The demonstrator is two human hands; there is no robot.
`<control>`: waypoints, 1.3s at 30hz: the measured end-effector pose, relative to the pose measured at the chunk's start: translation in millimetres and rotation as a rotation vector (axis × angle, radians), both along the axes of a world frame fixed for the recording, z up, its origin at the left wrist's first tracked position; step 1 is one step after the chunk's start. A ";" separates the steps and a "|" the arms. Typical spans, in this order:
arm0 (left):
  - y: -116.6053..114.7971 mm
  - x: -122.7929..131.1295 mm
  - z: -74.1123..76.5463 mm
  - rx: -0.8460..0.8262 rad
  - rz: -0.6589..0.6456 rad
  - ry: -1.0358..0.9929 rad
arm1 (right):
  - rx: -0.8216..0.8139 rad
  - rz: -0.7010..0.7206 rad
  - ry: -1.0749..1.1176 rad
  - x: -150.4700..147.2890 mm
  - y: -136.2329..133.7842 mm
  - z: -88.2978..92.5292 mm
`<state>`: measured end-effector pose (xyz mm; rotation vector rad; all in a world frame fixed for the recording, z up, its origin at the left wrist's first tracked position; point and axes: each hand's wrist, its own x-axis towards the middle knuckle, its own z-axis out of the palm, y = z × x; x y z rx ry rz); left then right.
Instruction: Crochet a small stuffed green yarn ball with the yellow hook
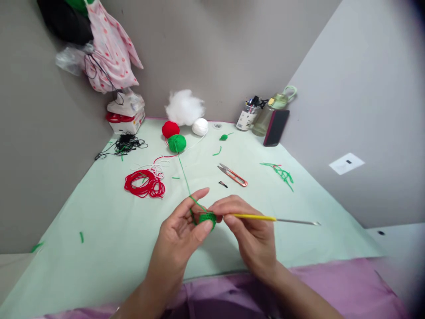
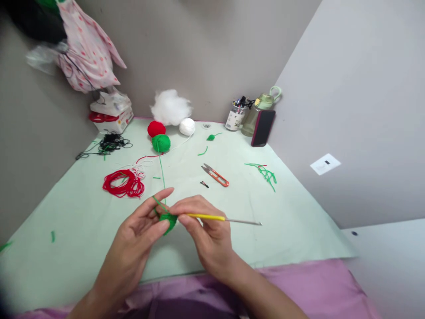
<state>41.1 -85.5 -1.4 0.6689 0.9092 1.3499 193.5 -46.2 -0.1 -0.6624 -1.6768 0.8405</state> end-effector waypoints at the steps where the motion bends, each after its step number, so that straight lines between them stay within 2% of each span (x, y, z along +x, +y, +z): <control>1: 0.3 1.0 -0.7 0.000 0.024 0.016 | 0.077 -0.051 -0.076 0.5 -2.2 -1.2; 4: 3.4 1.3 -1.4 -0.057 -0.011 -0.075 | 0.313 -0.142 -0.282 4.8 -8.5 -4.2; 6: 6.6 -0.8 -0.9 -0.124 -0.090 -0.210 | 0.345 -0.141 -0.271 7.4 -9.2 -4.2; 9: 9.7 -4.1 -0.1 -0.154 -0.084 -0.302 | 0.137 -0.096 -0.043 6.8 -3.9 -1.1; 12: 7.6 -3.4 0.5 -0.096 -0.009 -0.212 | -0.090 0.010 0.136 1.7 2.6 1.8; 16: 2.1 -0.2 0.9 -0.020 -0.040 -0.057 | -0.146 0.050 0.137 -2.3 5.4 -0.1; 21: 3.0 -6.4 -0.4 0.024 -0.121 -0.024 | -0.295 0.121 0.247 1.4 8.7 -5.7; 26: 5.3 -14.6 -2.0 0.064 -0.102 0.113 | -0.431 0.184 0.349 2.3 13.0 -3.2; 33: 4.6 -17.3 -3.5 0.092 -0.094 0.251 | -0.356 0.256 0.261 9.3 12.1 -1.9; 36: 3.7 -18.6 -4.7 0.118 -0.088 0.320 | -0.245 0.222 0.156 11.7 10.2 1.2; 39: 3.0 -17.9 -4.5 0.151 -0.041 0.416 | -0.066 0.149 0.021 11.8 7.6 7.3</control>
